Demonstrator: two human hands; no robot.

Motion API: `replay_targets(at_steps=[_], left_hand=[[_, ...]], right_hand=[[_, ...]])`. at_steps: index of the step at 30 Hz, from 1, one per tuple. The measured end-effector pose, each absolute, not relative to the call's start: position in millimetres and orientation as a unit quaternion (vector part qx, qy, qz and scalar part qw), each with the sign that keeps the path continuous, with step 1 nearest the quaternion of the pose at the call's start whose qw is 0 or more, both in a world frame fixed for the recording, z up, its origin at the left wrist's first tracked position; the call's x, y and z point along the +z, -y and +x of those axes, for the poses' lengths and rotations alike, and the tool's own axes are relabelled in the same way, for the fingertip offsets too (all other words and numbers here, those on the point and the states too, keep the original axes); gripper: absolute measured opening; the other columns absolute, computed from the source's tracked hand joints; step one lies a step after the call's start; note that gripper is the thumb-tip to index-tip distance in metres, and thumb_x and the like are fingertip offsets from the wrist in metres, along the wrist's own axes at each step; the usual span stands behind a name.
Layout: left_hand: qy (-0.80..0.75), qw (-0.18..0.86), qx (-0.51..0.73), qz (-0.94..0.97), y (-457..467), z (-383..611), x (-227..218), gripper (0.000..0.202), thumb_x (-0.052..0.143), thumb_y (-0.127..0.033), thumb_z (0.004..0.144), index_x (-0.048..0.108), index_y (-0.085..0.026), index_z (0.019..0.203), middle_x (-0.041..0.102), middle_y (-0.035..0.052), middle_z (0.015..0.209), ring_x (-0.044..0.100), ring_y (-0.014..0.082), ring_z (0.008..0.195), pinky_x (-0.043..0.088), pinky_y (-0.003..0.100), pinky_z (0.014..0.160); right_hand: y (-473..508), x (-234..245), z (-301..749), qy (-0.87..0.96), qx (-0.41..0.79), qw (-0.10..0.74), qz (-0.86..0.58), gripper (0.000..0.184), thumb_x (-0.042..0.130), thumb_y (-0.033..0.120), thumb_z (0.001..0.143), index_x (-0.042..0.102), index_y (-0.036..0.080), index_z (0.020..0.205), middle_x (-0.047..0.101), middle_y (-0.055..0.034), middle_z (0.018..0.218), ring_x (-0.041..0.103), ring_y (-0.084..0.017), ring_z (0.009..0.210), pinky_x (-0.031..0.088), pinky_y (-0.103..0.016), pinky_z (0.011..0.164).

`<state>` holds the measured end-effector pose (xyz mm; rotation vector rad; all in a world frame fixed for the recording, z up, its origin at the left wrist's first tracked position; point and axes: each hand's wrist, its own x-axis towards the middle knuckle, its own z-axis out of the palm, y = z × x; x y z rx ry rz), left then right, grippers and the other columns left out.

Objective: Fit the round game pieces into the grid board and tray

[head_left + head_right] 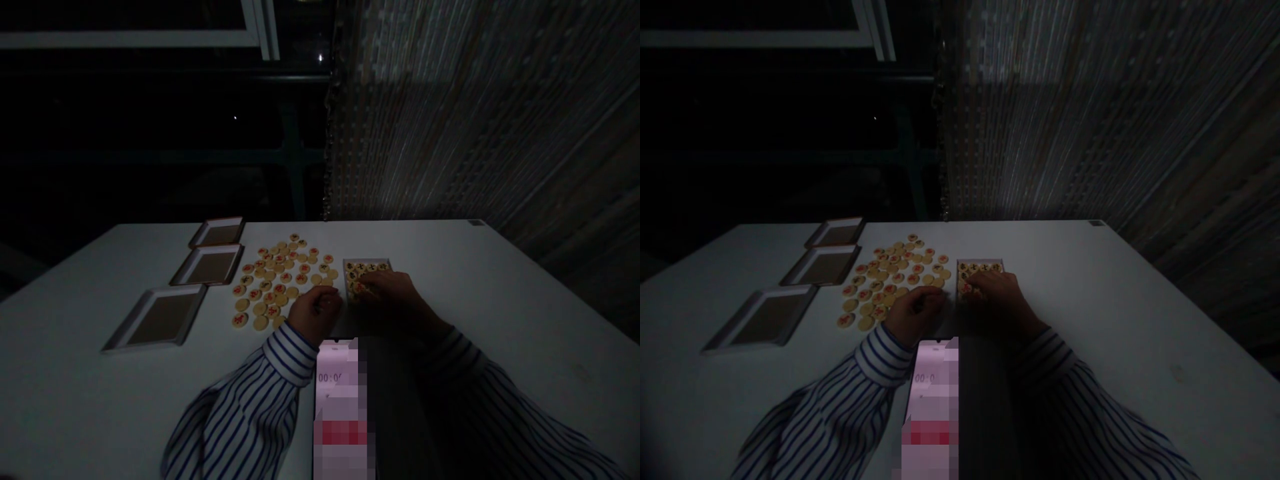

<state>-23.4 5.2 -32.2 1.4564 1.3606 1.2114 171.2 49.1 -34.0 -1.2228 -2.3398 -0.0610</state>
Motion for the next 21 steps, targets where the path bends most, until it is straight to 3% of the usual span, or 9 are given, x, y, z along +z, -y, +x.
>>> replay_targets(at_steps=[6, 21], left_hand=[[-0.530, 0.385, 0.484, 0.580, -6.8, -24.4, -36.0, 0.021, 0.061, -0.028, 0.064, 0.064, -0.014, 0.080, 0.062, 0.0020, 0.062, 0.053, 0.0108, 0.056, 0.042, 0.022, 0.054], [-0.536, 0.367, 0.449, 0.614, -7.9, -28.6, -36.7, 0.023, 0.060, -0.029, 0.067, 0.064, -0.015, 0.085, 0.065, 0.0043, 0.069, 0.057, 0.0136, 0.061, 0.045, 0.024, 0.059]], right_hand=[[-61.7, -41.6, 176.9, 0.881, -0.001, 0.197, -0.431, 0.025, 0.053, 0.034, 0.076, 0.061, 0.026, 0.099, 0.063, -0.0054, 0.105, 0.057, -0.020, 0.095, 0.043, -0.035, 0.076], [-66.4, -43.6, 171.7, 0.881, 0.015, 0.136, -0.452, 0.031, 0.061, 0.029, 0.069, 0.062, 0.028, 0.100, 0.061, -0.0050, 0.108, 0.056, -0.021, 0.097, 0.044, -0.036, 0.074]])
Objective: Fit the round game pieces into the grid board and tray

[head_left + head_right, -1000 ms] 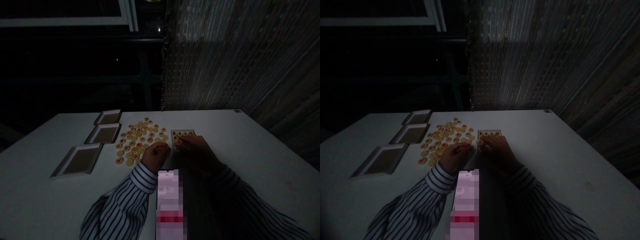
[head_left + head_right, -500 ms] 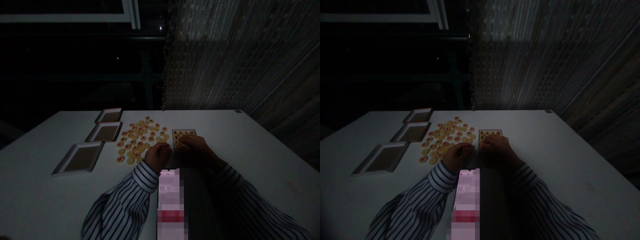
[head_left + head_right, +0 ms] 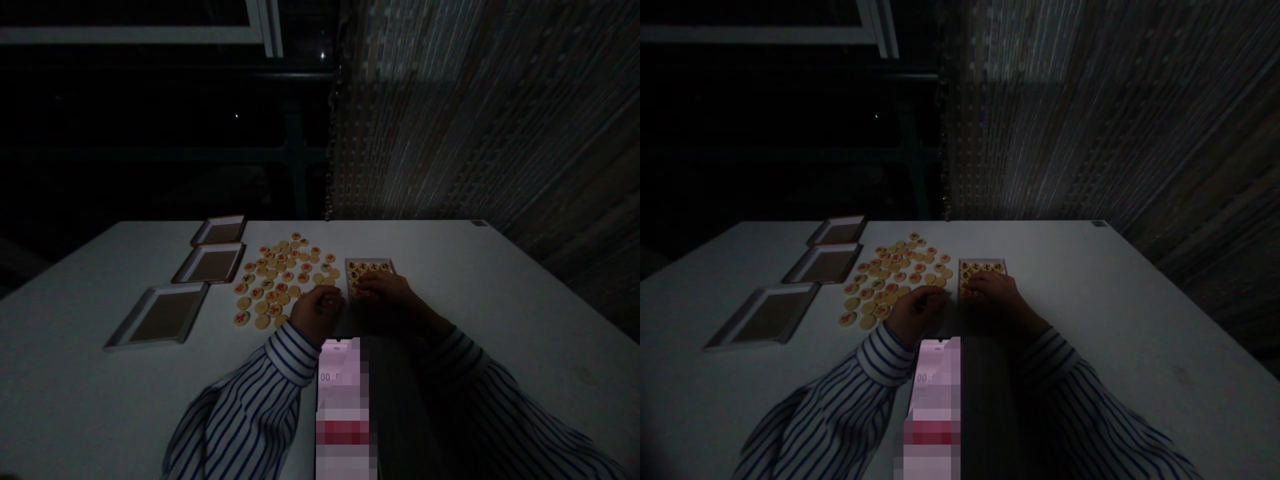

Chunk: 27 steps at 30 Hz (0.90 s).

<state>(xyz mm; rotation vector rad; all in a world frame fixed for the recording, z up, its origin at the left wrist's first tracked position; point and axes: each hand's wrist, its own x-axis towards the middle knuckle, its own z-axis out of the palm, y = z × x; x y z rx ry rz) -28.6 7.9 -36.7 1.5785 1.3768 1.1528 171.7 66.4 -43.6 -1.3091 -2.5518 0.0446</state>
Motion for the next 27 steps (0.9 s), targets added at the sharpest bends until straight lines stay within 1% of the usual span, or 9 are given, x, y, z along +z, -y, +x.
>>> replay_targets(at_steps=[4, 9, 13, 18, 22, 27], left_hand=[[-0.536, 0.370, 0.452, 0.609, -8.0, -28.6, -37.4, 0.021, 0.060, -0.028, 0.066, 0.065, -0.016, 0.083, 0.065, 0.0038, 0.070, 0.057, 0.0142, 0.063, 0.045, 0.025, 0.061], [-0.550, 0.355, 0.464, 0.597, -7.6, -26.8, -39.8, 0.022, 0.061, -0.031, 0.065, 0.065, -0.017, 0.081, 0.064, 0.0034, 0.067, 0.056, 0.0140, 0.060, 0.043, 0.024, 0.057], [-0.540, 0.374, 0.470, 0.590, -6.3, -26.8, -36.9, 0.021, 0.061, -0.029, 0.064, 0.065, -0.017, 0.081, 0.064, 0.0031, 0.067, 0.056, 0.0137, 0.061, 0.043, 0.024, 0.059], [-0.545, 0.361, 0.464, 0.597, -6.2, -26.8, -33.9, 0.022, 0.061, -0.028, 0.065, 0.065, -0.015, 0.082, 0.065, 0.0037, 0.066, 0.057, 0.0137, 0.060, 0.044, 0.024, 0.058], [-0.537, 0.380, 0.466, 0.592, -6.6, -27.7, -33.6, 0.022, 0.061, -0.028, 0.065, 0.065, -0.015, 0.082, 0.065, 0.0040, 0.068, 0.058, 0.0139, 0.062, 0.045, 0.024, 0.060], [-0.536, 0.397, 0.468, 0.579, -6.9, -28.0, -34.7, 0.022, 0.063, -0.029, 0.063, 0.065, -0.016, 0.080, 0.065, 0.0030, 0.068, 0.057, 0.0134, 0.062, 0.044, 0.024, 0.060]], right_hand=[[-68.1, -47.7, 172.5, 0.882, 0.010, 0.130, -0.452, 0.032, 0.061, 0.028, 0.069, 0.062, 0.029, 0.100, 0.061, -0.0046, 0.108, 0.055, -0.023, 0.098, 0.045, -0.037, 0.072], [-69.1, -48.0, 172.2, 0.882, 0.013, 0.129, -0.452, 0.034, 0.062, 0.028, 0.068, 0.061, 0.030, 0.102, 0.061, -0.0047, 0.108, 0.055, -0.022, 0.098, 0.045, -0.038, 0.074], [-69.1, -48.5, 170.1, 0.877, 0.009, 0.119, -0.465, 0.030, 0.061, 0.031, 0.069, 0.062, 0.031, 0.099, 0.061, -0.0043, 0.108, 0.055, -0.023, 0.097, 0.044, -0.038, 0.073], [-66.3, -46.9, 167.4, 0.876, 0.003, 0.141, -0.461, 0.025, 0.059, 0.028, 0.071, 0.063, 0.030, 0.096, 0.062, -0.0034, 0.106, 0.056, -0.021, 0.095, 0.044, -0.036, 0.074], [-64.5, -44.1, 166.5, 0.878, 0.002, 0.117, -0.464, 0.026, 0.060, 0.029, 0.071, 0.064, 0.031, 0.097, 0.062, -0.0034, 0.107, 0.056, -0.022, 0.097, 0.044, -0.037, 0.072], [-61.7, -46.2, 166.8, 0.877, -0.005, 0.152, -0.455, 0.025, 0.059, 0.029, 0.072, 0.064, 0.030, 0.097, 0.062, -0.0027, 0.107, 0.055, -0.021, 0.097, 0.042, -0.036, 0.076]])
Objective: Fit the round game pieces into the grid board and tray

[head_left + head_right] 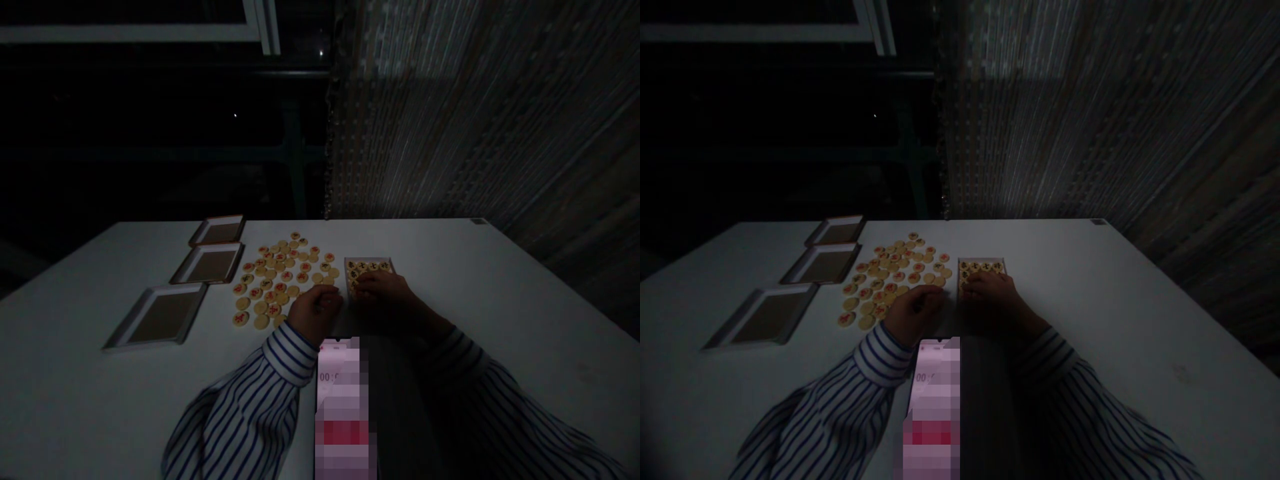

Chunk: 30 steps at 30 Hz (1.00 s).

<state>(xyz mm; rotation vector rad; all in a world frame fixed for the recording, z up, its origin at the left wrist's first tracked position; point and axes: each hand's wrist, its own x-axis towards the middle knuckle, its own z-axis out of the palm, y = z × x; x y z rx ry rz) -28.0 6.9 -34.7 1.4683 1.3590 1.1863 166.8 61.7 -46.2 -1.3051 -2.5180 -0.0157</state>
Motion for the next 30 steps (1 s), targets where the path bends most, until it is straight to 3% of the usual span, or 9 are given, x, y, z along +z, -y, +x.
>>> replay_targets(at_steps=[11, 19, 30], left_hand=[[-0.531, 0.394, 0.483, 0.574, -5.9, -28.7, -29.7, 0.021, 0.063, -0.028, 0.063, 0.064, -0.014, 0.079, 0.065, 0.0042, 0.067, 0.058, 0.0130, 0.061, 0.045, 0.024, 0.060], [-0.550, 0.378, 0.570, 0.479, -9.1, -45.5, -13.7, 0.025, 0.064, -0.031, 0.063, 0.063, -0.013, 0.080, 0.064, 0.0024, 0.064, 0.058, 0.0115, 0.059, 0.047, 0.023, 0.058], [-0.573, 0.319, 0.621, 0.429, -13.9, -68.1, -3.7, 0.026, 0.064, -0.035, 0.061, 0.064, -0.013, 0.075, 0.066, 0.0044, 0.069, 0.060, 0.0148, 0.065, 0.047, 0.025, 0.060]], right_hand=[[-63.2, -40.5, 170.8, 0.881, 0.006, 0.136, -0.452, 0.033, 0.060, 0.030, 0.070, 0.060, 0.028, 0.103, 0.061, -0.0047, 0.109, 0.055, -0.022, 0.097, 0.043, -0.037, 0.075], [-43.9, -15.9, 167.4, 0.835, 0.005, 0.335, -0.437, 0.019, 0.046, 0.025, 0.079, 0.061, 0.016, 0.089, 0.066, -0.0078, 0.091, 0.059, -0.018, 0.085, 0.044, -0.033, 0.076], [-33.2, -4.9, 165.6, 0.764, -0.020, 0.440, -0.472, 0.017, 0.047, 0.022, 0.079, 0.062, 0.016, 0.085, 0.066, -0.0060, 0.082, 0.059, -0.018, 0.077, 0.045, -0.034, 0.070]])
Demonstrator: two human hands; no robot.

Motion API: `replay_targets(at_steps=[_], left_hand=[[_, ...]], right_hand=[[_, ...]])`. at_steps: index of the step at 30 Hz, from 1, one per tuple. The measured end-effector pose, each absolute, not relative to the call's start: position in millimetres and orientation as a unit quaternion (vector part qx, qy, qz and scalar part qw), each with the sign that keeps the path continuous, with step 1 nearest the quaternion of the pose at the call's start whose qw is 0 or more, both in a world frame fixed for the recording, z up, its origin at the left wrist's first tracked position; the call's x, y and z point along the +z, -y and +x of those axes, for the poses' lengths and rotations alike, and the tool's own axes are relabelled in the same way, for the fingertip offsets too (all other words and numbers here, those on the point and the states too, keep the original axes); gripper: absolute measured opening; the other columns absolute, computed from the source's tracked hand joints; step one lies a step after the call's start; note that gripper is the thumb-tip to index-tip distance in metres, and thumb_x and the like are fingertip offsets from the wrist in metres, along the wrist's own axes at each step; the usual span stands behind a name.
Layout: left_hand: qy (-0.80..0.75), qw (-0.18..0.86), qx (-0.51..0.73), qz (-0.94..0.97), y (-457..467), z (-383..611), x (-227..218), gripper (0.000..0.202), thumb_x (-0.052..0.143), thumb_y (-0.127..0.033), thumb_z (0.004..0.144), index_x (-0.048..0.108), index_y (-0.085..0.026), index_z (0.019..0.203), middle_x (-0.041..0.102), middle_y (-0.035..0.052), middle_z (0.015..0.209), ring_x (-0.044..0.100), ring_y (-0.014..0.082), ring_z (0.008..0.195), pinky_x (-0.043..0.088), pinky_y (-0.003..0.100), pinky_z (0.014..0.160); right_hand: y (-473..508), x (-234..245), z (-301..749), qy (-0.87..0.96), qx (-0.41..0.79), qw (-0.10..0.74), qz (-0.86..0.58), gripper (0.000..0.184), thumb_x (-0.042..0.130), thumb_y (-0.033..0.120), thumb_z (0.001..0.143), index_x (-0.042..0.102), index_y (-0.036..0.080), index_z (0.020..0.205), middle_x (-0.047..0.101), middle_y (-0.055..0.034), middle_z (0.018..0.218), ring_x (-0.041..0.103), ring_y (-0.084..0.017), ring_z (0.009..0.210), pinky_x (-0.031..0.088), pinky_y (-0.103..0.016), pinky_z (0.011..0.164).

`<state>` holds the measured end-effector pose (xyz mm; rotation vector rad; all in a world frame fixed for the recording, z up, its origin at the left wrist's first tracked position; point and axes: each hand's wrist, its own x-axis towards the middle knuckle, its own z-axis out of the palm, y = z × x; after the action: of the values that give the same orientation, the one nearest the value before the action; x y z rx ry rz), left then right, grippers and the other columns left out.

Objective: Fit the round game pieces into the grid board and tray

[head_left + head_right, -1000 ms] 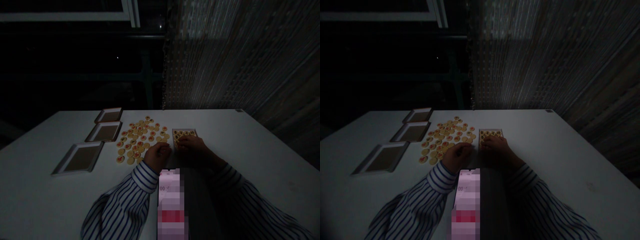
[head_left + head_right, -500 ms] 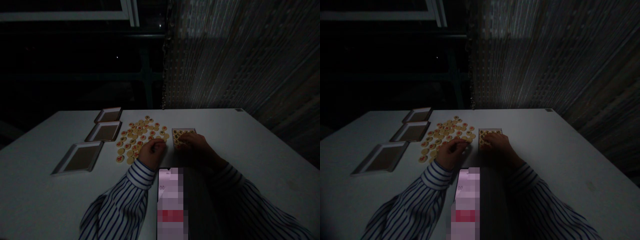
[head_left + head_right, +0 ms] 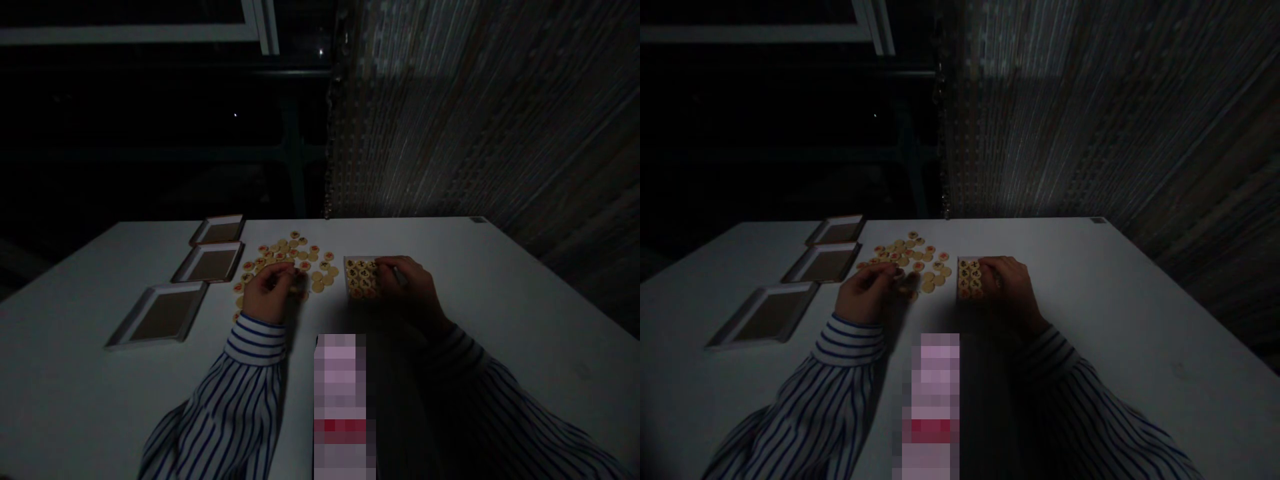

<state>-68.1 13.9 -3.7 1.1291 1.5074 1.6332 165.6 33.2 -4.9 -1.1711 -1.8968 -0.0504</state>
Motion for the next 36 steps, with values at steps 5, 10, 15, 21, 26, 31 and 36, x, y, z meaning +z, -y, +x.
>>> replay_targets(at_steps=[5, 10, 15, 21, 26, 31, 36], left_hand=[[-0.569, 0.326, 0.624, 0.426, -12.6, -67.0, -1.8, 0.026, 0.063, -0.035, 0.062, 0.063, -0.013, 0.076, 0.066, 0.0047, 0.071, 0.060, 0.0146, 0.064, 0.048, 0.026, 0.058], [-0.574, 0.289, 0.624, 0.444, -11.7, -67.2, -0.2, 0.025, 0.061, -0.036, 0.064, 0.063, -0.013, 0.075, 0.067, 0.0050, 0.072, 0.061, 0.0153, 0.067, 0.049, 0.027, 0.061], [-0.568, 0.286, 0.625, 0.453, -11.6, -69.0, -0.2, 0.025, 0.060, -0.037, 0.065, 0.063, -0.014, 0.076, 0.067, 0.0048, 0.074, 0.061, 0.0149, 0.069, 0.048, 0.026, 0.062], [-0.571, 0.289, 0.624, 0.448, -11.0, -69.9, 1.5, 0.027, 0.060, -0.038, 0.064, 0.064, -0.014, 0.076, 0.067, 0.0051, 0.075, 0.060, 0.0149, 0.068, 0.047, 0.026, 0.060], [-0.565, 0.297, 0.635, 0.435, -11.8, -69.3, 2.4, 0.026, 0.061, -0.037, 0.064, 0.063, -0.014, 0.075, 0.067, 0.0044, 0.073, 0.061, 0.0148, 0.068, 0.048, 0.025, 0.059], [-0.565, 0.282, 0.624, 0.459, -15.0, -68.3, 13.3, 0.024, 0.061, -0.036, 0.065, 0.063, -0.014, 0.074, 0.067, 0.0048, 0.076, 0.061, 0.0155, 0.072, 0.048, 0.027, 0.065], [-0.568, 0.266, 0.583, 0.517, -23.6, -69.8, 24.3, 0.026, 0.061, -0.037, 0.066, 0.064, -0.014, 0.078, 0.067, 0.0055, 0.078, 0.061, 0.0165, 0.075, 0.047, 0.028, 0.071]], right_hand=[[-30.8, -3.4, 164.9, 0.748, -0.021, 0.459, -0.478, 0.016, 0.047, 0.022, 0.079, 0.061, 0.017, 0.087, 0.065, -0.0054, 0.083, 0.059, -0.018, 0.079, 0.045, -0.035, 0.071], [-29.7, -2.1, 164.8, 0.732, -0.019, 0.477, -0.486, 0.017, 0.047, 0.022, 0.079, 0.061, 0.017, 0.087, 0.065, -0.0058, 0.085, 0.059, -0.018, 0.081, 0.045, -0.035, 0.073], [-29.7, -1.2, 165.7, 0.714, -0.009, 0.495, -0.495, 0.018, 0.047, 0.024, 0.080, 0.062, 0.017, 0.088, 0.065, -0.0061, 0.085, 0.059, -0.019, 0.082, 0.045, -0.036, 0.074], [-28.4, 0.5, 168.0, 0.676, 0.011, 0.528, -0.514, 0.020, 0.047, 0.025, 0.080, 0.062, 0.018, 0.091, 0.065, -0.0060, 0.085, 0.059, -0.019, 0.082, 0.045, -0.037, 0.075], [-29.0, 0.6, 171.2, 0.647, 0.031, 0.561, -0.516, 0.020, 0.047, 0.025, 0.080, 0.061, 0.017, 0.093, 0.065, -0.0052, 0.082, 0.060, -0.018, 0.080, 0.045, -0.037, 0.076], [-29.8, -0.5, 171.2, 0.633, 0.048, 0.580, -0.511, 0.021, 0.046, 0.026, 0.081, 0.061, 0.017, 0.093, 0.065, -0.0049, 0.080, 0.060, -0.018, 0.079, 0.046, -0.037, 0.075], [-30.2, -1.7, 170.9, 0.638, 0.055, 0.574, -0.511, 0.021, 0.046, 0.025, 0.081, 0.061, 0.018, 0.093, 0.065, -0.0050, 0.080, 0.059, -0.018, 0.078, 0.046, -0.038, 0.075]])
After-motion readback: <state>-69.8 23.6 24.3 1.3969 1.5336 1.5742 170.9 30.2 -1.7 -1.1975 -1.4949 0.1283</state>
